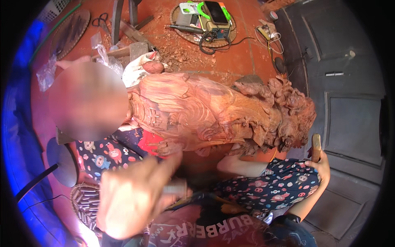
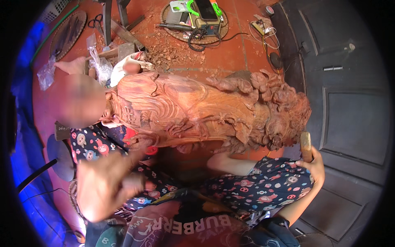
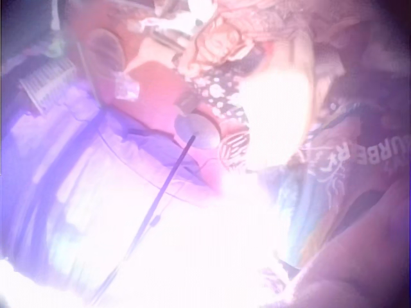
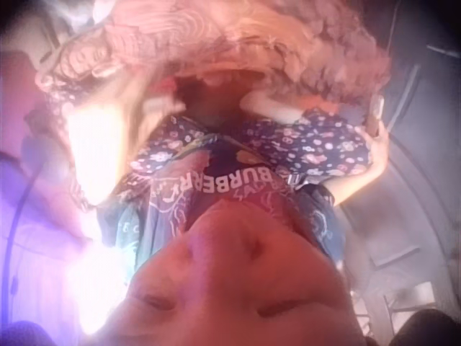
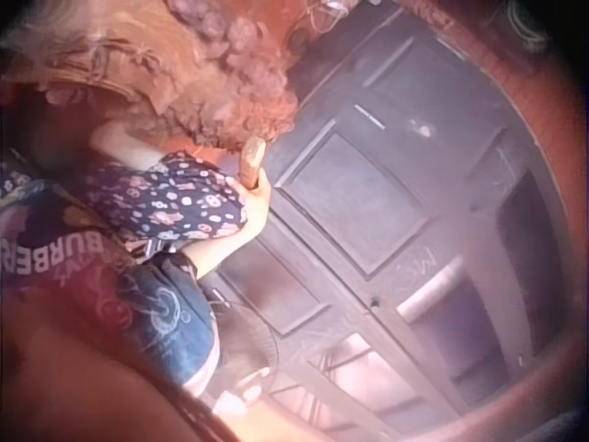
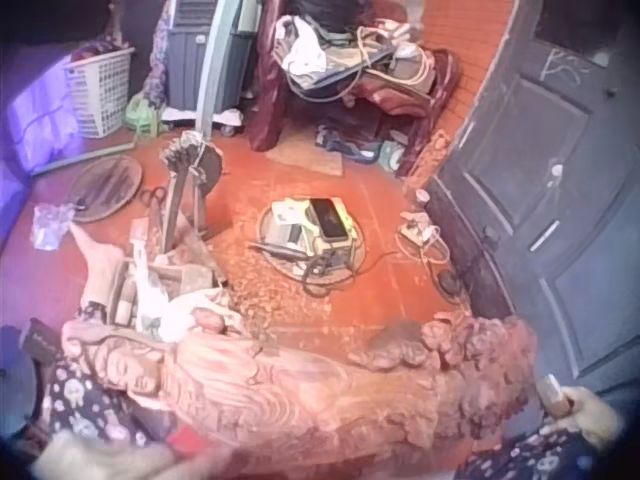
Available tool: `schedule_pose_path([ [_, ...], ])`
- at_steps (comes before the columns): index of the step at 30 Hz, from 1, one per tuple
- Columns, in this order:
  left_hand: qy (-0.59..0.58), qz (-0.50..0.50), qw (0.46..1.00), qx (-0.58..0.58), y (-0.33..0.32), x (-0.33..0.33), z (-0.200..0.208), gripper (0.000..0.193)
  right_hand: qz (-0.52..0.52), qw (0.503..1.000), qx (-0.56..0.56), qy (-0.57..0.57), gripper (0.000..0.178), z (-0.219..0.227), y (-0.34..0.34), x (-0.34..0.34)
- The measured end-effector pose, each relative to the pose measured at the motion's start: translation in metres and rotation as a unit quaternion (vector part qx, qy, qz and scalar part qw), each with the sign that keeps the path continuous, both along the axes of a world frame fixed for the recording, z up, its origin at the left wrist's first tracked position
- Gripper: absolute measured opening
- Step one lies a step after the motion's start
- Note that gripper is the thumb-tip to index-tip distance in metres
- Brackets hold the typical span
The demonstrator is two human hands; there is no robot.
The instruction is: The person is carving a detailed wooden sculpture of a figure, using a chisel and mallet to shape the wood. They are sitting on the floor, holding the sculpture between their legs, and carefully chiseling away at the details.
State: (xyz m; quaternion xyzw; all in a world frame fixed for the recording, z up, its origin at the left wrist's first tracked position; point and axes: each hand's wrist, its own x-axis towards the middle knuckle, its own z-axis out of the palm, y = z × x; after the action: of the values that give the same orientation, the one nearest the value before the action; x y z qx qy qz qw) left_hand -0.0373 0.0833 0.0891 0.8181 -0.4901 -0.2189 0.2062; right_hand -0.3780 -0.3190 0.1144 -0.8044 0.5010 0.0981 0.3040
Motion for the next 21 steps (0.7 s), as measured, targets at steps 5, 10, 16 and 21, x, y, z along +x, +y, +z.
schedule_pose_path([
  [5,0.261,-0.093,0.961,-0.021,0.023,-0.057,-0.076,0.044,-0.021,0.999,-0.014,0.038,0.053,-0.001,-0.004,-0.018],
  [10,0.270,-0.123,0.955,-0.004,0.003,-0.110,-0.149,0.027,-0.051,0.998,-0.014,0.042,0.048,0.000,0.000,-0.003],
  [16,0.225,-0.093,0.970,0.009,-0.012,-0.131,-0.192,0.020,-0.036,0.997,-0.014,0.065,0.050,0.005,-0.002,0.001],
  [21,0.188,-0.100,0.975,0.062,-0.003,-0.137,-0.208,0.015,-0.122,0.992,0.039,0.020,0.049,0.000,0.012,0.023],
])
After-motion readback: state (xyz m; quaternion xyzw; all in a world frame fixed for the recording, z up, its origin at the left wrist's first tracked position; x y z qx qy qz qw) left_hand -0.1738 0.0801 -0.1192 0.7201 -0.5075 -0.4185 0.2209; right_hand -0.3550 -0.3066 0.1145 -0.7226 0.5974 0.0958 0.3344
